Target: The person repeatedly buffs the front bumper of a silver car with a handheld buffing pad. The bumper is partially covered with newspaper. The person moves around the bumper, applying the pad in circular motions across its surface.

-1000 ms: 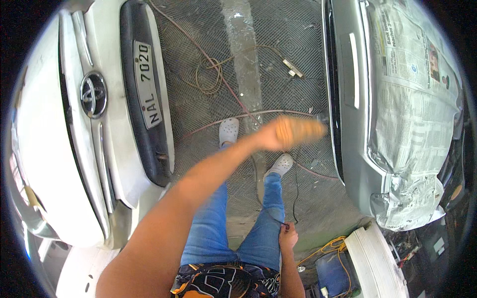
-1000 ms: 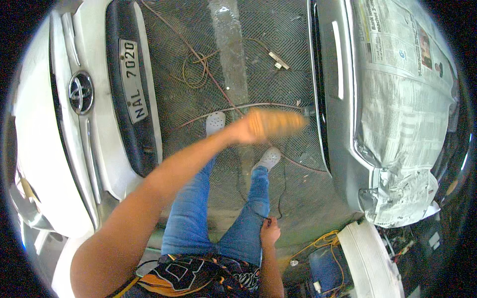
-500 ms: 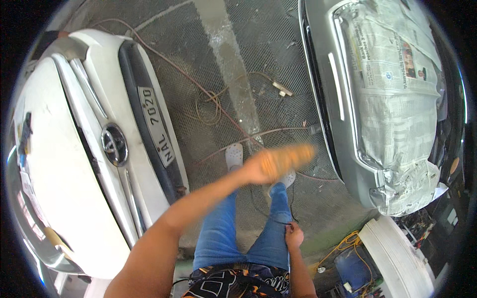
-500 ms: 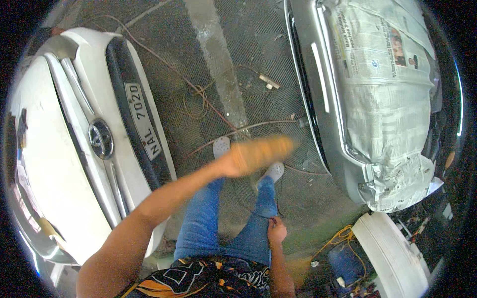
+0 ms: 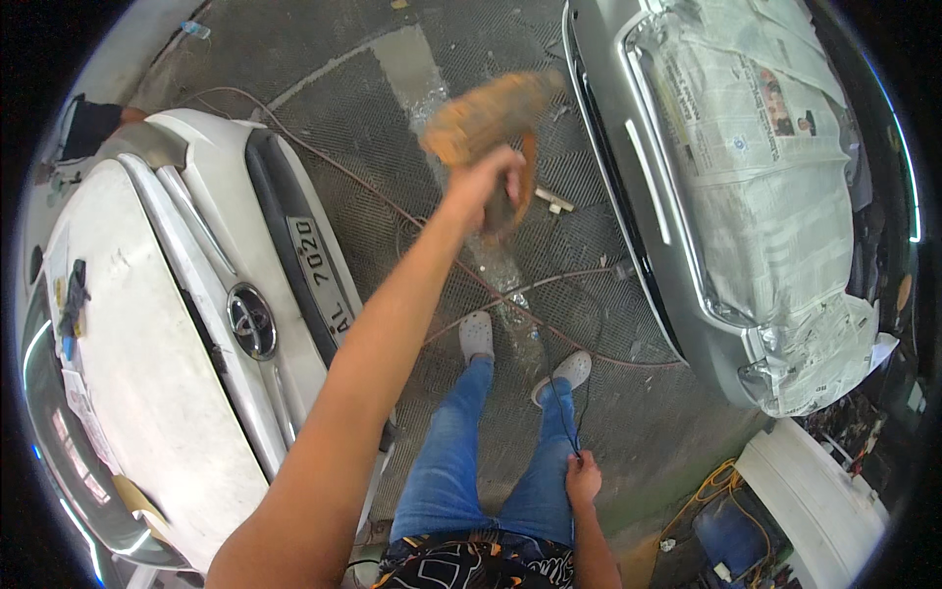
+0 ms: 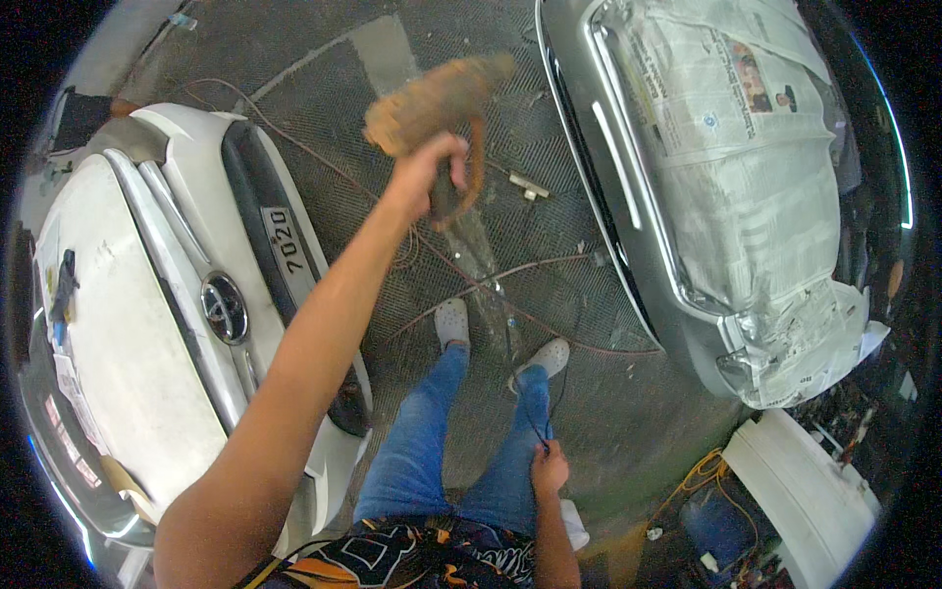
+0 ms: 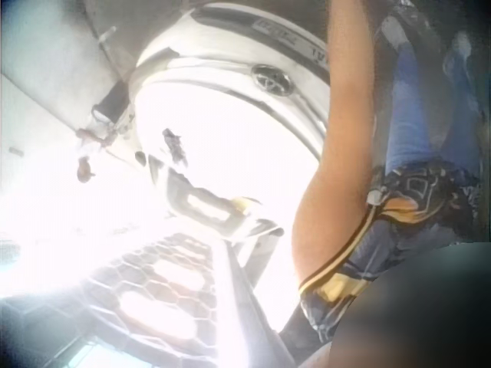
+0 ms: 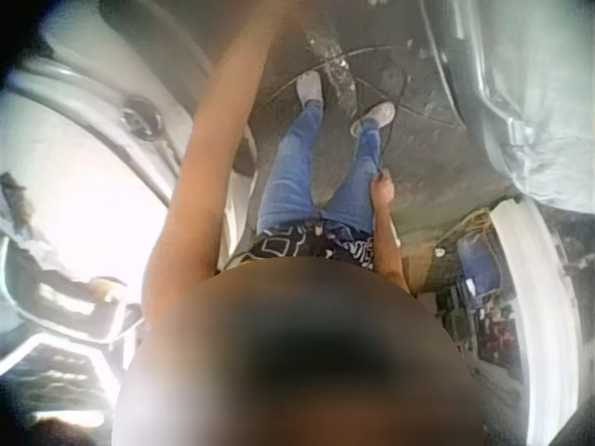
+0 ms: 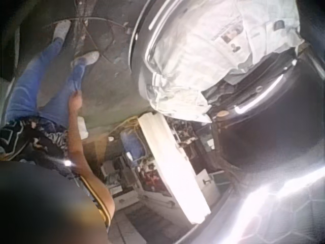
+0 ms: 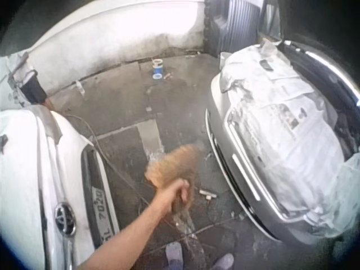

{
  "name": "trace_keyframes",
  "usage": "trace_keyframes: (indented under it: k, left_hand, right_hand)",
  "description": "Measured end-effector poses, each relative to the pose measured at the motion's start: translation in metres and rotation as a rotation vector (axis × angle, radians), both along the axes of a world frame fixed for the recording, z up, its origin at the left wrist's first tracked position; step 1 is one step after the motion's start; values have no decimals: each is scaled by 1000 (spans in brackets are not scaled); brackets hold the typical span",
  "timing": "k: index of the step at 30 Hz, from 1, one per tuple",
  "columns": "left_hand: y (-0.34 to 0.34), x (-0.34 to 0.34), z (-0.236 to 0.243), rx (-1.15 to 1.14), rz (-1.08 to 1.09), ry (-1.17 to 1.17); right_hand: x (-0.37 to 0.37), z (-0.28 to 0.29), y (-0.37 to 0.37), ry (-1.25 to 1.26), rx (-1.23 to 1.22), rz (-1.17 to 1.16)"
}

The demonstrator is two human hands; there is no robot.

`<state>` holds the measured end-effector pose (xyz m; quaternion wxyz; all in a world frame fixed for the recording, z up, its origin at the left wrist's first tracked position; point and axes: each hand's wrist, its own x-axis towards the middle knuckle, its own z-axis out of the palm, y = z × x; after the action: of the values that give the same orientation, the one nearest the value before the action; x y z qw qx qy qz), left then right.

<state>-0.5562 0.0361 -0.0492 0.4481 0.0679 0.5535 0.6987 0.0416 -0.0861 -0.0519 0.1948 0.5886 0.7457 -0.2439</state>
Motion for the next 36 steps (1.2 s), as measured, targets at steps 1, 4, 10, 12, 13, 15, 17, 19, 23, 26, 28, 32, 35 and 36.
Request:
trace_keyframes:
  k: [1, 4, 10, 12, 13, 15, 17, 19, 23, 26, 28, 32, 35, 36]
  left_hand:
    - [4, -14, -8, 22, 97, 13]
    - [3, -39, -56, 79, 257, -156]
    - [-44, 47, -202, -10, 224, -383]
    - [-59, 107, -238, -134, 30, -427]
    - [-66, 143, -249, -136, -30, -411]
    - [-77, 218, -257, -224, -207, -554]
    - [-87, 292, -248, -203, -352, -539]
    - [-91, 345, -232, -209, -625, -426]
    - [-102, 390, -191, -106, -849, -261]
    - [-101, 346, -182, -67, -770, -145]
    - [-105, 287, -175, -152, -624, -151]
    - [-106, 108, -141, -262, -420, 12]
    - [-104, 7, -76, -302, -139, -21]
    - [-100, -10, -53, -213, -19, -33]
  right_hand:
    - [-2, -2, -3, 14, -10, 14]
    - [-3, -7, -8, -95, -17, -43]
    - [24, -5, -20, 23, 4, -235]
    - [38, -4, -28, 12, 22, -299]
    - [46, -4, -31, -13, 32, -352]
    - [60, -4, -33, -48, 71, -347]
    - [70, -4, -34, -83, 96, -344]
    - [76, -5, -28, -91, 115, -343]
    - [71, -1, -18, -19, 101, -373]
    - [60, 10, -8, 0, 86, -331]
    - [49, 21, -3, 42, 144, -289]
    - [27, 47, 7, -17, 117, -313]
    - [6, 60, 14, 50, 122, -286]
    - [-1, 63, 17, 49, 126, -275]
